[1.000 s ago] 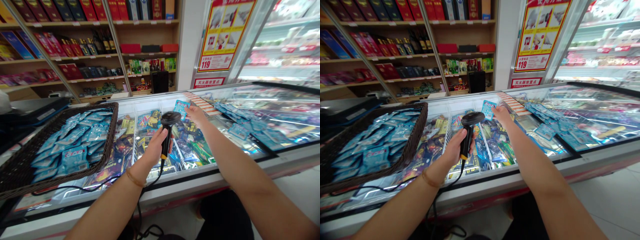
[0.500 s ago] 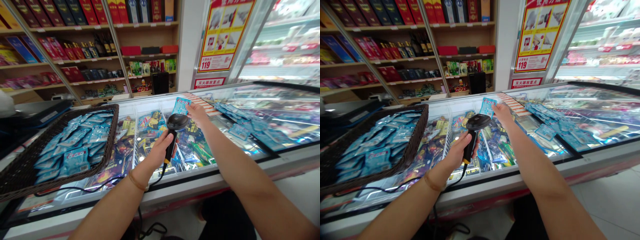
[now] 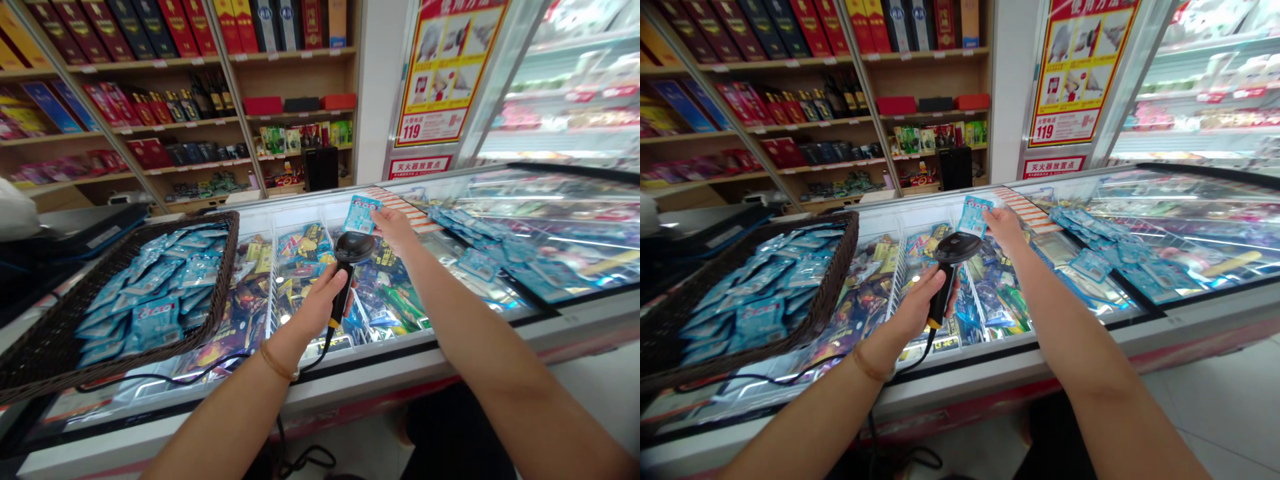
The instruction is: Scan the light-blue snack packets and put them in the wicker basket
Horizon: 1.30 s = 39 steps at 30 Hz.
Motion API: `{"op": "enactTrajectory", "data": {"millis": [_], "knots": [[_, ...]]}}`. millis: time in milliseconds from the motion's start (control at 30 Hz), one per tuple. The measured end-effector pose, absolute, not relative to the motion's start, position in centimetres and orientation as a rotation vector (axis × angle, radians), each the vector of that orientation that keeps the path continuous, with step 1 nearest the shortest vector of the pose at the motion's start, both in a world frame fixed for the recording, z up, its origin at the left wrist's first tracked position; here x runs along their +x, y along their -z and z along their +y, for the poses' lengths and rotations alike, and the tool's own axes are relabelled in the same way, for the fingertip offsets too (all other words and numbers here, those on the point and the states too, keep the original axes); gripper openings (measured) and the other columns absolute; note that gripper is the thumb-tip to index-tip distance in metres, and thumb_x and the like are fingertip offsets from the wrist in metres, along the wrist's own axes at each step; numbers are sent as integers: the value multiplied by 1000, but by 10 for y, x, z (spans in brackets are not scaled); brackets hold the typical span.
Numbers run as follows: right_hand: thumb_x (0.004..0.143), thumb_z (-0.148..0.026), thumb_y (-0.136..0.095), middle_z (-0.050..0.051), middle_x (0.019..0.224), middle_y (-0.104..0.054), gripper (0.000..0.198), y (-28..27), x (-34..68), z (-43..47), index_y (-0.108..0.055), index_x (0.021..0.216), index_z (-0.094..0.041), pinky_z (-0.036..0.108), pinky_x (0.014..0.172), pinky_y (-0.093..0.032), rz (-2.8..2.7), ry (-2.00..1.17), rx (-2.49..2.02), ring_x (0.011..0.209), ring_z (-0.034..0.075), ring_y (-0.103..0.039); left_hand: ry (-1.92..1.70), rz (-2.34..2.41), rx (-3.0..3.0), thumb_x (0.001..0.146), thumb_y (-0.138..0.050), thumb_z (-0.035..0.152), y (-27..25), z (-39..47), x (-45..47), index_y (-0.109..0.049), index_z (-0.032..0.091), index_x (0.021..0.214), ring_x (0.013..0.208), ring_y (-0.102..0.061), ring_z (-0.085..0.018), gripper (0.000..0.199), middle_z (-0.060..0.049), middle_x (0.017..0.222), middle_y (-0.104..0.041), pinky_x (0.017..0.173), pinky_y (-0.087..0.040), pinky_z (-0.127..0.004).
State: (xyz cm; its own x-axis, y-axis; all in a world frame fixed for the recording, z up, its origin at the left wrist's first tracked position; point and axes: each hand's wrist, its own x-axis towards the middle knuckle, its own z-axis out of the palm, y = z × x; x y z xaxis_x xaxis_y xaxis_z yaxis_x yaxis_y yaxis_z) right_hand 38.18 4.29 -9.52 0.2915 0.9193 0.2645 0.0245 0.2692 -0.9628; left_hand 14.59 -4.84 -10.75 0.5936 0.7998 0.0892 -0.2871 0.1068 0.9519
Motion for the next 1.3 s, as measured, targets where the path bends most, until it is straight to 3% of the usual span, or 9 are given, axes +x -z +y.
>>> {"op": "enactTrajectory", "data": {"millis": [300, 567, 667, 900, 1067, 1300], "knots": [[77, -43, -75, 4, 73, -74, 29, 99, 345, 51, -56, 70, -22, 43, 78, -62, -956, -937, -1221, 82, 26, -74, -1155, 784, 1030, 75, -69, 63, 69, -47, 131, -51, 19, 85, 44, -48, -8, 48, 2, 70, -56, 38, -38, -22], [90, -9, -62, 3, 61, -68, 16, 36, 230, 87, -59, 76, -16, 32, 75, -61, -953, -1279, -1079, 59, 14, -68, -1484, 841, 938, 76, -70, 58, 18, -49, 40, -52, 18, 87, 46, -50, -8, 45, 2, 68, -56, 39, -39, -20], [92, -7, -59, 1, 56, -64, 18, 19, 169, 100, -58, 76, -15, 28, 71, -60, -1008, -1413, -1056, 53, 12, -64, -1567, 858, 866, 76, -70, 58, 13, -47, 10, -53, 18, 87, 47, -50, -8, 45, 2, 69, -58, 38, -38, -20], [94, -9, -57, 4, 66, -68, 8, 6, 58, 113, -63, 89, -13, 27, 77, -60, -1085, -1544, -995, 66, 13, -69, -1715, 930, 757, 82, -66, 54, 9, -44, -32, -54, 17, 88, 45, -51, -8, 39, 2, 68, -60, 41, -40, -19], [93, -11, -59, 4, 75, -69, 6, 13, 63, 111, -62, 90, -15, 24, 78, -59, -1084, -1475, -992, 71, 11, -70, -1716, 900, 711, 85, -64, 50, 13, -42, -34, -56, 17, 91, 46, -53, -9, 35, 3, 65, -59, 44, -43, -20], [85, -10, -63, 2, 79, -71, 8, 48, 173, 101, -66, 84, -17, 27, 82, -56, -1125, -1125, -1215, 80, 12, -70, -1632, 771, 728, 80, -68, 55, 33, -37, 22, -54, 18, 89, 46, -53, -8, 41, 2, 68, -60, 42, -41, -19]]}}
